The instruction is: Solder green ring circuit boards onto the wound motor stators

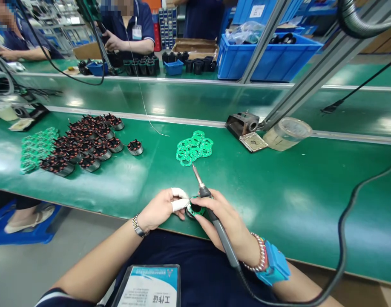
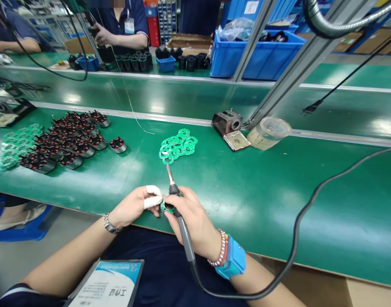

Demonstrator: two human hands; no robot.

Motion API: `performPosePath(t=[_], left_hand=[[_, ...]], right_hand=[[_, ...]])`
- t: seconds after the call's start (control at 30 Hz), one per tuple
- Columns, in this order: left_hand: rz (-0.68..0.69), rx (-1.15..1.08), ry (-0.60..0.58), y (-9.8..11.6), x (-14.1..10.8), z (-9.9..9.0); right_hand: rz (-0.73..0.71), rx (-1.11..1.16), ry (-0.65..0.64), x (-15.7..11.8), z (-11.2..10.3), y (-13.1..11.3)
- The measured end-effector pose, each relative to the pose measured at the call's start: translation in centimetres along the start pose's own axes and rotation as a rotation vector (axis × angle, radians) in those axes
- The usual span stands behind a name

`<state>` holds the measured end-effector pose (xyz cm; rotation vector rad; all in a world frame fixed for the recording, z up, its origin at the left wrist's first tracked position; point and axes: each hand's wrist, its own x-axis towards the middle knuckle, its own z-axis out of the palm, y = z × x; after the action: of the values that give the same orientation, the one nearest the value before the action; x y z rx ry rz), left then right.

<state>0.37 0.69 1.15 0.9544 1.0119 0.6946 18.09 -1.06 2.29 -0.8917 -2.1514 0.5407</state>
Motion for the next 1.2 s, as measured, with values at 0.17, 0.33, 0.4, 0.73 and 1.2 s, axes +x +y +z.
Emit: performPosePath(t=[0.17, 0.33, 0.4, 0.73, 1.2], left_hand=[[0.054, 0.072, 0.009, 0.0, -0.1, 0.1], [0.039, 0.103, -0.001, 0.2, 0.2, 0.0], [0.039, 0.105, 0.002, 0.2, 0.2, -0.1], [0.045, 0.107, 0.002, 0.1, 0.2, -0.1], [0.011, 0.091, 0.027, 0.0, 0.2, 0.0]], right_hand=[[0.080, 0.045, 0.053, -1.1, 0.2, -0.3], [0.126, 0.097, 0.164, -1.3, -1.3, -0.4], [0.109, 0.072, 0.146, -1.3, -2.1, -0.5], [0.155, 0.081, 0.120, -0.6, -3.4, -1.2], [0.188, 0.096, 0.100, -0.5, -3.4, -1.4]])
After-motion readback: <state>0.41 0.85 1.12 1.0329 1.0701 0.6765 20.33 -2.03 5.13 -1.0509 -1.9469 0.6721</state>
